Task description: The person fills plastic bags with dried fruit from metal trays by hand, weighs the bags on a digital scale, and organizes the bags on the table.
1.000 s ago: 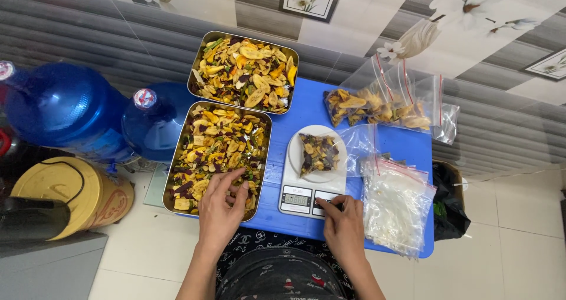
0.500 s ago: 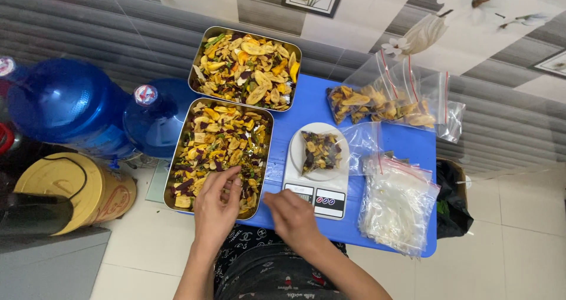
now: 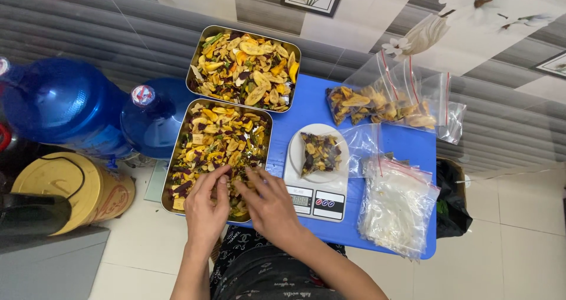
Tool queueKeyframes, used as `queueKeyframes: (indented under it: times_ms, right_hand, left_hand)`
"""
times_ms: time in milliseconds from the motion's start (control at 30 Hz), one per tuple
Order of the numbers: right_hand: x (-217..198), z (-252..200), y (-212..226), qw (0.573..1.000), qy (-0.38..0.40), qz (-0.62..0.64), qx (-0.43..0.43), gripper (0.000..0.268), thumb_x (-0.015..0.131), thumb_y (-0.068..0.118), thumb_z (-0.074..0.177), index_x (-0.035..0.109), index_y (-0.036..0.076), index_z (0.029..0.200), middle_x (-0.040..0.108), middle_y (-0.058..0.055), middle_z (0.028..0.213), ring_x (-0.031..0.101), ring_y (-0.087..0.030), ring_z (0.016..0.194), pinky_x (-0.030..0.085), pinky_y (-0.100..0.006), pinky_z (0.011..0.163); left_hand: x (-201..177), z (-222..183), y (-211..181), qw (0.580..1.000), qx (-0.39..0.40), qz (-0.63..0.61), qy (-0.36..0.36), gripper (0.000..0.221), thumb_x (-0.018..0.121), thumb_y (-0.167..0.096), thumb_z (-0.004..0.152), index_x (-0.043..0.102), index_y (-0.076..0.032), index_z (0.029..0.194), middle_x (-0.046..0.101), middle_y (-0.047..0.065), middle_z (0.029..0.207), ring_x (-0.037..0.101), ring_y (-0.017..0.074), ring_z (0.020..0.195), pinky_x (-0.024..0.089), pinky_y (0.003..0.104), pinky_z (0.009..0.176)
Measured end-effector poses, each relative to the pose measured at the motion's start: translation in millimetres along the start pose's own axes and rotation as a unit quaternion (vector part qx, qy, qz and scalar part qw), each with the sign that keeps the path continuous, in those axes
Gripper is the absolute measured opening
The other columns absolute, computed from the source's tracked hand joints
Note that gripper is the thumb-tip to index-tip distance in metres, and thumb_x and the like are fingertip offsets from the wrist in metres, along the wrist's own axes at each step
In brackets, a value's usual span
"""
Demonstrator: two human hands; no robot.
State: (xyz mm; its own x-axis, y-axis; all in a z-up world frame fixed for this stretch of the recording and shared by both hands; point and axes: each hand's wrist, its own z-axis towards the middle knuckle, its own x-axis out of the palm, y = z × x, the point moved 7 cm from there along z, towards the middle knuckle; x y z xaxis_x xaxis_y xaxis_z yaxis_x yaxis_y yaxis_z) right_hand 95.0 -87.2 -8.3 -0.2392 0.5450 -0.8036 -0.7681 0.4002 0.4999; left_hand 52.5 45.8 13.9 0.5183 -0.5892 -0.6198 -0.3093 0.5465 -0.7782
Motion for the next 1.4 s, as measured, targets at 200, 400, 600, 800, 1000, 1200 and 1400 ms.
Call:
queueKeyframes:
  times_ms: [200, 400, 600, 800, 1000, 1200, 1400]
  right_hand:
    - [-57, -11, -46, 0.987, -0.141, -0.009, 0.071, 0.041, 0.069, 0.009, 0.088, 0.068, 0.017, 0.128, 0.061, -0.013, 0.141, 0.052, -0.036, 0.133, 0.051, -0.049, 0.111]
    - [-130, -38, -109, 0.946, -0.236, -0.109, 0.193, 0.023, 0.073, 0.012, 0.09, 0.076, 0.012, 0.113, 0.068, -0.011, 0.126, 0.059, -0.023, 0.108, 0.054, -0.035, 0.089]
    - [-168, -69, -141, 0.92, -0.275, -0.121, 0.253, 0.03, 0.076, 0.008, 0.092, 0.077, 0.015, 0.121, 0.069, -0.014, 0.123, 0.06, -0.034, 0.113, 0.049, -0.045, 0.098]
    - [-162, -83, -176, 0.903, -0.233, -0.005, 0.361, 0.034, 0.076, 0.022, 0.094, 0.074, 0.005, 0.124, 0.072, -0.019, 0.102, 0.068, -0.033, 0.094, 0.057, -0.039, 0.078]
    - [-149, -90, -198, 0.856, -0.256, 0.083, 0.441, 0.05, 0.087, 0.022, 0.081, 0.072, 0.009, 0.126, 0.07, -0.012, 0.092, 0.064, -0.021, 0.083, 0.053, -0.032, 0.071]
    - [-122, -103, -243, 0.799, -0.251, 0.266, 0.478, 0.052, 0.092, 0.015, 0.071, 0.071, 0.001, 0.116, 0.064, 0.0, 0.073, 0.055, -0.007, 0.067, 0.044, -0.018, 0.054]
    - [-138, -63, -207, 0.845, -0.249, 0.271, 0.389, 0.014, 0.087, 0.008, 0.077, 0.082, 0.01, 0.09, 0.062, 0.002, 0.061, 0.051, -0.004, 0.063, 0.036, -0.015, 0.055]
  left_hand:
    - [21, 4, 5, 0.999, 0.002, -0.028, 0.039, 0.021, 0.067, -0.016, 0.091, 0.077, -0.01, 0.109, 0.067, 0.0, 0.052, 0.047, 0.0081, 0.033, 0.031, 0.023, 0.031]
    - [51, 4, -24, 0.993, 0.07, -0.052, 0.084, 0.031, 0.067, -0.006, 0.087, 0.073, -0.012, 0.117, 0.074, 0.004, 0.091, 0.061, 0.0116, 0.055, 0.051, 0.026, 0.047]
    - [74, 3, -38, 0.981, 0.144, -0.047, 0.119, 0.026, 0.07, -0.014, 0.09, 0.075, -0.009, 0.115, 0.072, 0.015, 0.089, 0.073, 0.0305, 0.079, 0.063, 0.035, 0.06]
    - [91, 3, -38, 0.976, 0.136, -0.035, 0.165, 0.026, 0.064, -0.018, 0.094, 0.074, -0.009, 0.117, 0.071, 0.013, 0.094, 0.072, 0.0306, 0.083, 0.062, 0.039, 0.064]
    - [112, 1, -43, 0.968, 0.154, -0.012, 0.197, 0.031, 0.065, -0.021, 0.094, 0.072, -0.012, 0.122, 0.07, 0.013, 0.098, 0.07, 0.0332, 0.089, 0.059, 0.044, 0.071]
    - [129, 1, -52, 0.957, 0.177, -0.001, 0.228, 0.041, 0.064, -0.019, 0.093, 0.064, -0.008, 0.132, 0.068, 0.016, 0.101, 0.067, 0.0369, 0.096, 0.055, 0.046, 0.077]
    - [132, -1, -58, 0.954, 0.193, -0.003, 0.23, 0.047, 0.063, -0.017, 0.093, 0.058, -0.002, 0.137, 0.068, 0.02, 0.105, 0.066, 0.039, 0.1, 0.054, 0.047, 0.081]
